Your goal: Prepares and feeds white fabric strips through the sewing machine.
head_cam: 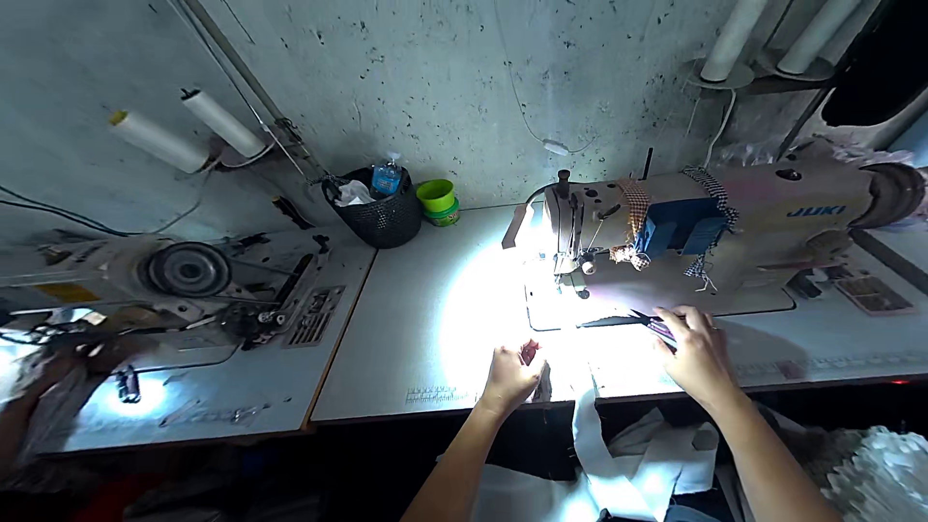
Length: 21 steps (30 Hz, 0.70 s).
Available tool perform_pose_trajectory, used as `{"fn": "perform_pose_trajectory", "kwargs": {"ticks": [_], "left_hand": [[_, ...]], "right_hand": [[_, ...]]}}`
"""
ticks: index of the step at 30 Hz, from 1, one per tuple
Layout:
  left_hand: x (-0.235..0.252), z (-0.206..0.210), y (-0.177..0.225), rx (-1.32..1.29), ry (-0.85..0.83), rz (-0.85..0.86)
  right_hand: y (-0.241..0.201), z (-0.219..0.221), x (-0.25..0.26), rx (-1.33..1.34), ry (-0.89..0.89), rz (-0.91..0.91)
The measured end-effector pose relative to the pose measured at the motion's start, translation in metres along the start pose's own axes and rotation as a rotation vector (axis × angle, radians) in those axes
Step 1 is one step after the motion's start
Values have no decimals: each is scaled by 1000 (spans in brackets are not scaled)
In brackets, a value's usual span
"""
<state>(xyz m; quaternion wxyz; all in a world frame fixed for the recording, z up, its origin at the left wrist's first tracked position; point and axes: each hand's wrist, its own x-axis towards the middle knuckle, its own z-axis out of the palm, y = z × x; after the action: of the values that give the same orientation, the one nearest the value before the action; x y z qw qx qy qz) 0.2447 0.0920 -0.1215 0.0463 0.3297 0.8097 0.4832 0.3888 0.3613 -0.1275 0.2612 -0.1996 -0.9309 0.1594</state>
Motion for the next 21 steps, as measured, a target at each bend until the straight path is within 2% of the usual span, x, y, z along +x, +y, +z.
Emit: {"fn": "perform_pose_trajectory", "kwargs": {"ticks": [3,6,9,11,13,16,21], "left_hand": [[22,-8,6,45,-50,-72],[63,-11,8,177,-136,-88],[104,-9,1,302,-225,-123],[126,-4,-16,326,-196,31],[141,-5,-21,343,-260,136],[146,-6,-21,349,-324,120],[146,3,-39,164,-172,179]], "right_hand": [[15,-24,-4,66,93,-9],[30,-49,1,11,139,21],[28,-54,9,-31,150,9],[23,-49,16,-41,93,-18],[24,-39,23,-42,17,-23],[30,-23,35,-39,-51,-13],[13,3,61,-31,-118,-85]]}}
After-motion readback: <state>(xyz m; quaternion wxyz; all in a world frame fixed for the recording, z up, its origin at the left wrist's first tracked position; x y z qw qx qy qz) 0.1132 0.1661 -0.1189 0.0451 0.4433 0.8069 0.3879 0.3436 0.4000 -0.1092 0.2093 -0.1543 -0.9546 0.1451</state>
